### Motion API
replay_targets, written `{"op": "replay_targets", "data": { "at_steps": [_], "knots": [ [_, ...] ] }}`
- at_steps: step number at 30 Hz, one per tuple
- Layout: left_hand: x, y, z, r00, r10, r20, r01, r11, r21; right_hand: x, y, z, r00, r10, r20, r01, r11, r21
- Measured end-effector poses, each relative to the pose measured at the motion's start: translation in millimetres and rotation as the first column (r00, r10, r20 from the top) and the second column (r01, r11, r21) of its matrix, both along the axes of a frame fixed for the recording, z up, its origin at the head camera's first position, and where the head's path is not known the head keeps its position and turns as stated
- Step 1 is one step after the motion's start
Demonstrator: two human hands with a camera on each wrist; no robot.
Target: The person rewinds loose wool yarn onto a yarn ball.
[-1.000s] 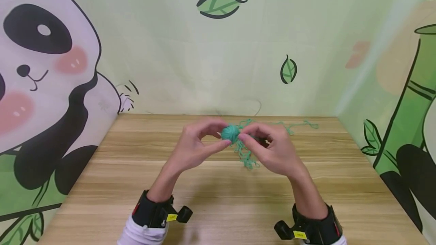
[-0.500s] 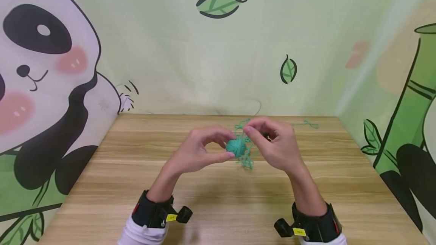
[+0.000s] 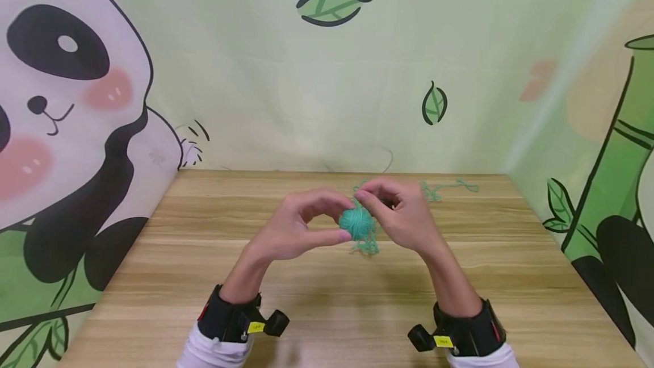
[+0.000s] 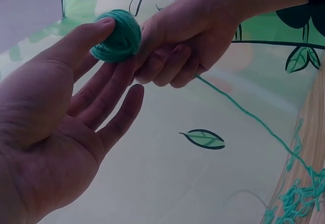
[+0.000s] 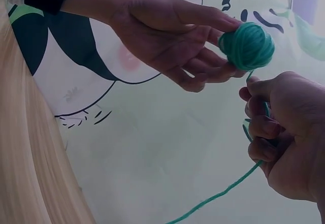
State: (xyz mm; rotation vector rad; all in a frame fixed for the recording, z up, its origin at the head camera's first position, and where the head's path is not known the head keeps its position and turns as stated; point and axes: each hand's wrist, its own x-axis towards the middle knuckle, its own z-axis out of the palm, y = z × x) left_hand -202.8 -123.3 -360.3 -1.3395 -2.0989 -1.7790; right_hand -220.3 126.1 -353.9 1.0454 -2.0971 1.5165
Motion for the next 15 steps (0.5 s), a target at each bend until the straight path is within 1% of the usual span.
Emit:
{"op": "replay_targets", "data": {
  "at_steps": [2,5,8,11,15],
  "knots": [
    [-1.1,0.9,-0.3,1.0,-0.01,0.003,0.009,0.999,0.032,0.7,-1.1,-0.2,1.0,0.002,0.03,-0.002,1.0,0.018],
    [-2.2,1.9,-0.4,1.0,-0.009,-0.002,0.01,0.997,0.082,0.6,-2.0,-1.0,0.998,0.025,0.059,-0.027,0.999,0.029],
    [-2.8,2.5,-0.1,1.0,0.013,-0.007,-0.012,0.993,0.116,-0.8,-2.6,-2.9,0.996,0.054,0.065,-0.057,0.998,0.037],
    [-3.1,3.6,0.1,0.999,0.052,-0.005,-0.051,0.989,0.139,-2.5,-3.5,-5.0,0.997,0.069,0.016,-0.07,0.996,0.052],
    [-4.5,4.6,-0.4,0.994,0.11,-0.002,-0.108,0.981,0.162,-3.2,-5.9,-6.6,0.995,0.059,-0.084,-0.052,0.995,0.085]
  ]
}}
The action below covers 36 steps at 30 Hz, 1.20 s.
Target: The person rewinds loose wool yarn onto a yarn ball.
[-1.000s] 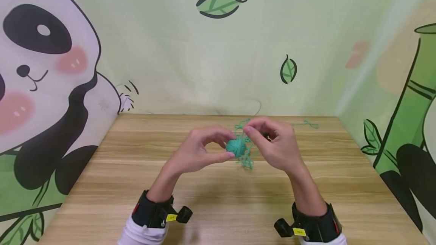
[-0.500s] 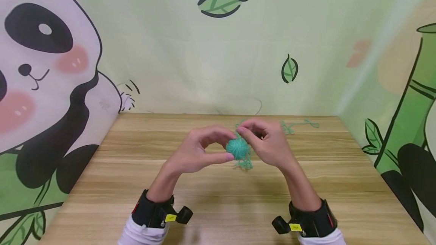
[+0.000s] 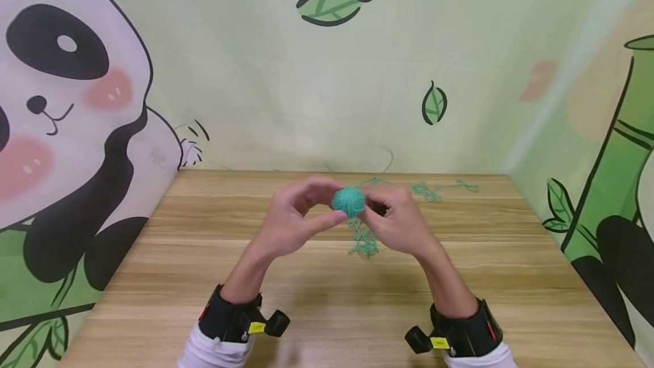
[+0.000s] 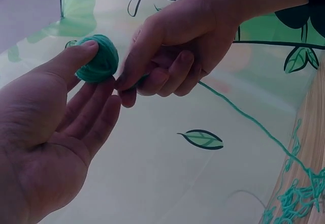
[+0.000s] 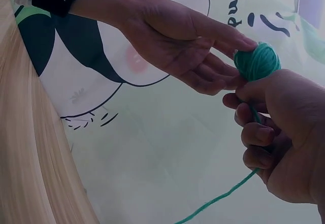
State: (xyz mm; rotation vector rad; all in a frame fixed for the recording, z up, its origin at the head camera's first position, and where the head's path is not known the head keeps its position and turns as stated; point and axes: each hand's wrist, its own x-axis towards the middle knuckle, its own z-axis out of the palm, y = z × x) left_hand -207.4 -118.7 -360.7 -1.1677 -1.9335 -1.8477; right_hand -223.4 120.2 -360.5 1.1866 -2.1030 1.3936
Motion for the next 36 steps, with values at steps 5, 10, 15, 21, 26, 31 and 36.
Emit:
{"op": "replay_targets", "data": {
  "at_steps": [5,10,15,21,26,31,36],
  "knots": [
    [0.3,-0.7,0.2,0.998,0.057,0.0,-0.057,0.998,0.005,1.1,-3,0.3,0.996,-0.013,-0.089,0.017,0.999,0.039],
    [0.2,-1.2,0.1,0.996,0.085,-0.016,-0.085,0.996,0.008,3.5,-6,1.4,0.994,0.01,-0.106,-0.004,0.998,0.057],
    [-1.9,-1.7,0.0,0.993,0.111,-0.031,-0.11,0.994,0.023,7.6,-7,4.6,0.992,0.018,-0.125,-0.006,0.996,0.093],
    [-4.7,-2.0,-0.6,0.985,0.158,-0.064,-0.158,0.987,0.007,13.3,-6,10.2,0.994,0.018,-0.108,-0.005,0.992,0.125],
    [-6.8,-1.3,-1.0,0.975,0.198,-0.096,-0.2,0.98,-0.014,18.0,-3,13.7,0.995,0.009,-0.097,0.003,0.993,0.122],
    [-7.5,-1.0,-1.9,0.972,0.207,-0.109,-0.212,0.977,-0.036,23.7,0,17.4,0.999,0.015,-0.052,-0.01,0.996,0.084],
    [-6.7,-1.5,-3.2,0.974,0.202,-0.103,-0.209,0.976,-0.059,26.7,1,19.1,0.999,0.033,-0.007,-0.033,0.999,0.038]
  ]
}}
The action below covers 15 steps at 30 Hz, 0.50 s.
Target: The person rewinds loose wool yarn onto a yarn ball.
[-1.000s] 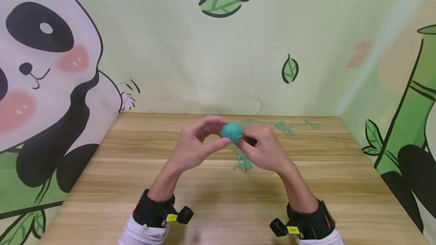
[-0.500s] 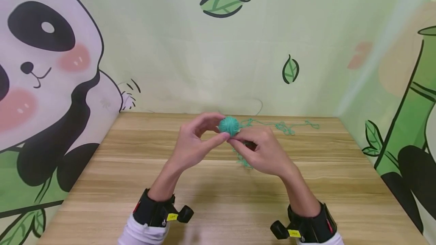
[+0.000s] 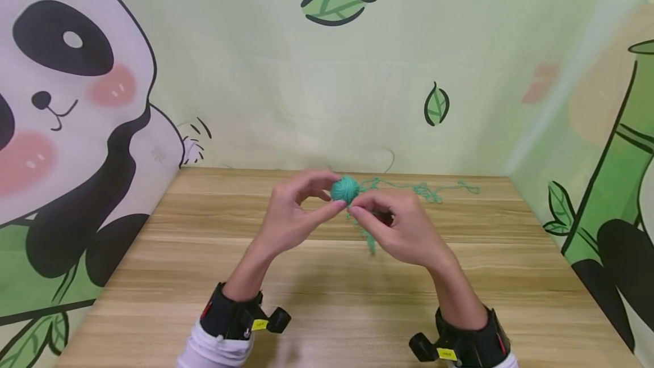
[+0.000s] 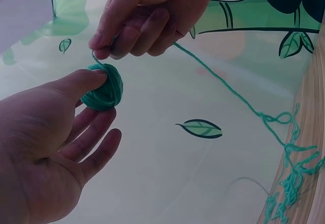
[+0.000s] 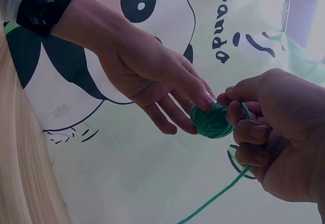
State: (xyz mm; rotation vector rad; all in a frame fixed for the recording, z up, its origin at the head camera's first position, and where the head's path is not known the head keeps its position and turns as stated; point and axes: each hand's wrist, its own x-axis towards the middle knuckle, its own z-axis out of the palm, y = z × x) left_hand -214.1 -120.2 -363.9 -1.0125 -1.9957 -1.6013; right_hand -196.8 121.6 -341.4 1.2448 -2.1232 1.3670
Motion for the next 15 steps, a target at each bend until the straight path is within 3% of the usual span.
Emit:
{"op": "replay_targets", "data": {
  "at_steps": [9,15],
  "knots": [
    [1.2,-0.2,0.7,1.0,-0.006,0.008,0.006,1.0,-0.021,6.0,3.0,4.0,0.998,0.027,0.055,-0.023,0.996,-0.082],
    [1.3,0.1,0.9,1.0,-0.013,0.026,0.014,0.999,-0.036,8.1,4.2,7.0,0.999,0.027,0.029,-0.023,0.991,-0.132]
  ]
}}
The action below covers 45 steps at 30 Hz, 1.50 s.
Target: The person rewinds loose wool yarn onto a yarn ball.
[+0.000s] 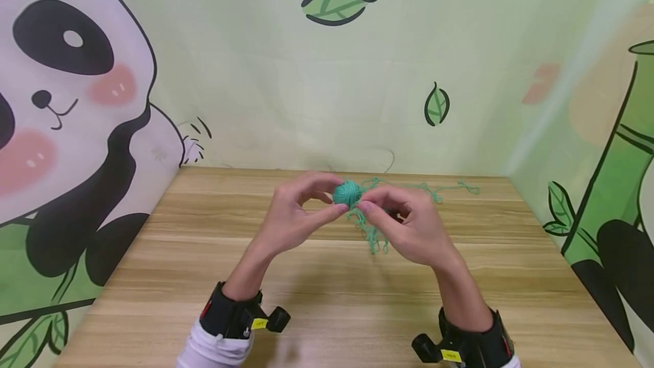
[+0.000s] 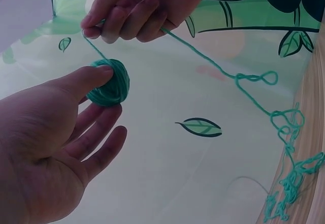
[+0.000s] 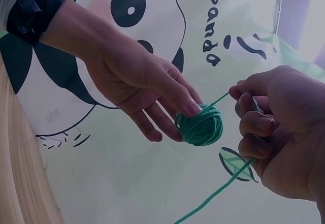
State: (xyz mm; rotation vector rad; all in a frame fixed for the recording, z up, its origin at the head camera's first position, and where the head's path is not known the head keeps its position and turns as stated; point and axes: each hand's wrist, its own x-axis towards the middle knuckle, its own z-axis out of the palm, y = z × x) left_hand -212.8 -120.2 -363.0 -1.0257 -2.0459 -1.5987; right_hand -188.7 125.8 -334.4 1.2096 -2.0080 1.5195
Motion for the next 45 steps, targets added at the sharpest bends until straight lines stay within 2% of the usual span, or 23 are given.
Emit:
{"op": "replay_targets", "data": {
  "at_steps": [8,16,20,24,35,45],
  "knots": [
    [-1.1,-0.7,-1.5,0.999,-0.027,0.019,0.028,0.999,-0.02,-0.4,1,1.9,1.0,0.008,-0.023,-0.009,0.999,-0.052],
    [0.0,-1.2,-3.4,0.992,-0.115,0.048,0.118,0.99,-0.07,-5.5,2,-0.1,0.999,-0.024,-0.024,0.022,0.997,-0.073],
    [1.3,-2.2,-3.0,0.982,-0.179,0.055,0.183,0.979,-0.092,-10.9,3,-2.6,0.999,-0.041,-0.022,0.039,0.997,-0.059],
    [4.3,-2.8,-1.2,0.974,-0.216,0.072,0.223,0.968,-0.111,-15.8,3,-5.3,0.998,-0.047,-0.036,0.045,0.998,-0.041],
    [7.4,-2.4,2.0,0.956,-0.282,0.076,0.288,0.955,-0.074,-23.8,3,-11.8,0.997,-0.073,-0.029,0.072,0.997,-0.022],
    [10.5,-1.0,3.8,0.95,-0.308,0.049,0.31,0.95,-0.027,-26.0,1,-14.5,0.991,-0.13,0.036,0.128,0.991,0.048]
  ]
}}
